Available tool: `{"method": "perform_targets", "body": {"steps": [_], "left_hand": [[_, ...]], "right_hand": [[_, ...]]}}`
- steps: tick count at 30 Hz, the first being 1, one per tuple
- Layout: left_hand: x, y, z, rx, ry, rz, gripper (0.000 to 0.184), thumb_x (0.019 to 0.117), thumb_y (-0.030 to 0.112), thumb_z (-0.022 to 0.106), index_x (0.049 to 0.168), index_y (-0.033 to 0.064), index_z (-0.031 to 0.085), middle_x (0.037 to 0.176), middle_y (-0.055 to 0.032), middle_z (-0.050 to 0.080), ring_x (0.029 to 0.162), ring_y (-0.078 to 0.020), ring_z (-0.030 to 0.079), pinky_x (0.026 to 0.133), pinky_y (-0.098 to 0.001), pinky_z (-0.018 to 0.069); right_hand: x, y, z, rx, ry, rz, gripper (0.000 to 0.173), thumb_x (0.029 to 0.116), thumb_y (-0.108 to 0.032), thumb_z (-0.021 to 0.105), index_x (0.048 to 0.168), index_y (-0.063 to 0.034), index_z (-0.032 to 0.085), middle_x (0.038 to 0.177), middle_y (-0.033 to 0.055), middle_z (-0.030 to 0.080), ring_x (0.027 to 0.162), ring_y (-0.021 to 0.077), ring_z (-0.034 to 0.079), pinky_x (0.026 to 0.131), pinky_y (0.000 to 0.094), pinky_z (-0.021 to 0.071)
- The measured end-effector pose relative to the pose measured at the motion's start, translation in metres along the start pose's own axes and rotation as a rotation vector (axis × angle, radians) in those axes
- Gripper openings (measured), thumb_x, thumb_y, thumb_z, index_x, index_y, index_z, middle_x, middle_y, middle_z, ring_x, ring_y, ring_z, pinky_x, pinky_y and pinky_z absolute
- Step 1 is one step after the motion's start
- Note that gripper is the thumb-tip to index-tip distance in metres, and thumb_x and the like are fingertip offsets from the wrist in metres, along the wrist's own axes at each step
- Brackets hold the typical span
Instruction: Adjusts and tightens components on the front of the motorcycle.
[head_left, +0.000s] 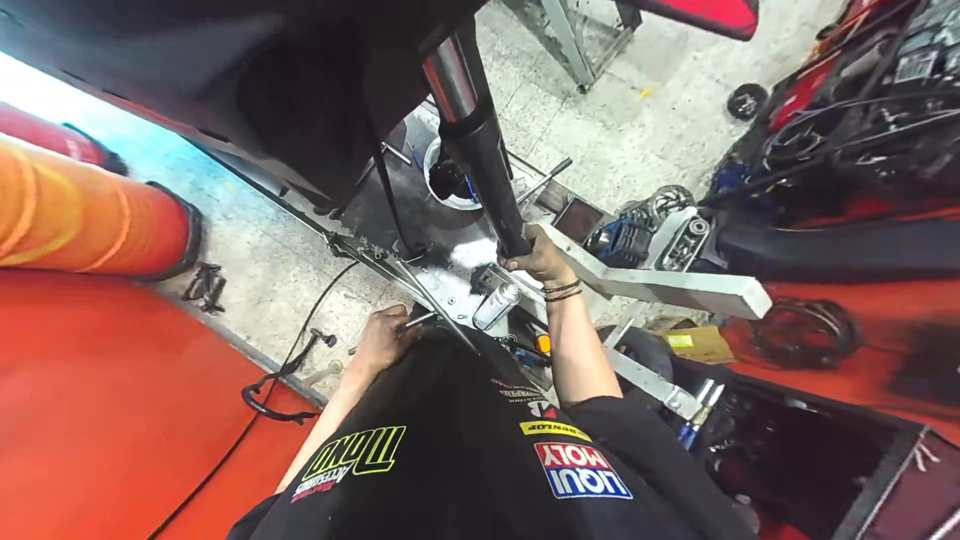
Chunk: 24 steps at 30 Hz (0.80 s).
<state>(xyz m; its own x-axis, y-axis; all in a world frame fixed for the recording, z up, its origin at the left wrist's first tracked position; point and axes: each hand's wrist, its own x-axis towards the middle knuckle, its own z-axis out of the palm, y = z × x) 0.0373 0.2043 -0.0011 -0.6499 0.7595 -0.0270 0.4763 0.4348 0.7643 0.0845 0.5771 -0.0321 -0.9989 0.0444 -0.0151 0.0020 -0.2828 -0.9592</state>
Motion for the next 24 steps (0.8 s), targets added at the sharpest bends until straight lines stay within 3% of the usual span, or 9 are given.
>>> {"method": "perform_targets", "body": {"steps": [3,8,10,15,18,20,22,24], "left_hand": [[-0.006,-0.002,0.0,-0.042,0.058,-0.036,0.042,0.098,0.03,0.062,0.063,0.0069,0.055,0.068,-0.0049,0.053,0.064,-0.0156,0.054,0.059,-0.0351,0.0459],[-0.015,-0.002,0.004,-0.084,0.038,-0.059,0.043,0.099,0.029,0.061,0.062,0.0072,0.054,0.069,-0.0045,0.054,0.065,-0.0147,0.054,0.06,-0.0341,0.0455],[-0.014,0.001,0.008,-0.075,0.022,-0.053,0.042,0.0988,0.029,0.061,0.064,0.0069,0.057,0.07,-0.0044,0.055,0.065,-0.0146,0.055,0.06,-0.0343,0.0463],[-0.01,0.001,0.012,-0.029,0.051,0.031,0.04,0.0977,0.029,0.058,0.066,0.0057,0.059,0.071,-0.0068,0.058,0.067,-0.0175,0.058,0.062,-0.0372,0.0495],[-0.013,-0.002,0.014,-0.044,0.035,0.029,0.043,0.0991,0.034,0.056,0.067,0.0056,0.059,0.072,-0.0075,0.058,0.067,-0.0186,0.058,0.063,-0.0397,0.0494],[-0.017,-0.004,0.012,-0.055,0.027,0.02,0.042,0.099,0.033,0.057,0.068,0.0053,0.06,0.073,-0.0078,0.058,0.067,-0.0186,0.057,0.064,-0.0393,0.0493],[-0.02,-0.006,0.01,-0.063,0.034,0.02,0.041,0.0982,0.032,0.058,0.068,0.005,0.06,0.074,-0.0085,0.059,0.068,-0.0194,0.058,0.064,-0.0394,0.0502],[-0.025,-0.008,0.011,-0.073,0.056,0.014,0.041,0.0974,0.033,0.059,0.067,0.0048,0.059,0.074,-0.0094,0.059,0.069,-0.0206,0.059,0.065,-0.0405,0.0508]], "right_hand": [[-0.001,0.003,-0.001,0.076,-0.008,-0.002,0.051,0.0625,-0.036,0.095,0.101,-0.0137,0.07,0.084,0.0017,0.073,0.067,0.012,0.067,0.06,0.0301,0.0577],[0.02,-0.007,-0.014,0.301,-0.47,0.115,0.049,0.0659,-0.044,0.091,0.1,-0.0157,0.068,0.078,-0.001,0.07,0.058,0.008,0.062,0.051,0.0247,0.053],[0.023,-0.008,-0.017,0.325,-0.535,0.159,0.049,0.0668,-0.045,0.09,0.1,-0.0165,0.069,0.077,-0.002,0.069,0.058,0.0068,0.061,0.051,0.0233,0.0523],[0.011,-0.008,-0.012,0.087,-0.258,0.077,0.046,0.0677,-0.028,0.091,0.102,-0.0108,0.066,0.082,0.0014,0.07,0.063,0.0109,0.064,0.057,0.0275,0.0555],[0.01,-0.003,-0.012,0.139,-0.255,0.045,0.049,0.0651,-0.034,0.093,0.102,-0.0121,0.068,0.081,0.0013,0.071,0.062,0.0116,0.065,0.057,0.0291,0.0561],[0.006,-0.001,-0.009,0.166,-0.201,0.046,0.057,0.0662,-0.038,0.093,0.109,-0.012,0.066,0.086,0.0038,0.072,0.066,0.0142,0.067,0.059,0.0304,0.0579],[-0.008,0.002,0.0,0.159,-0.024,0.054,0.061,0.0774,-0.053,0.08,0.12,-0.0125,0.064,0.095,0.0055,0.073,0.076,0.0162,0.069,0.067,0.0316,0.0591],[-0.029,0.015,0.013,0.192,0.248,0.053,0.075,0.0927,-0.076,0.045,0.123,-0.0106,0.063,0.103,0.009,0.074,0.088,0.0214,0.071,0.08,0.0395,0.0603]]}}
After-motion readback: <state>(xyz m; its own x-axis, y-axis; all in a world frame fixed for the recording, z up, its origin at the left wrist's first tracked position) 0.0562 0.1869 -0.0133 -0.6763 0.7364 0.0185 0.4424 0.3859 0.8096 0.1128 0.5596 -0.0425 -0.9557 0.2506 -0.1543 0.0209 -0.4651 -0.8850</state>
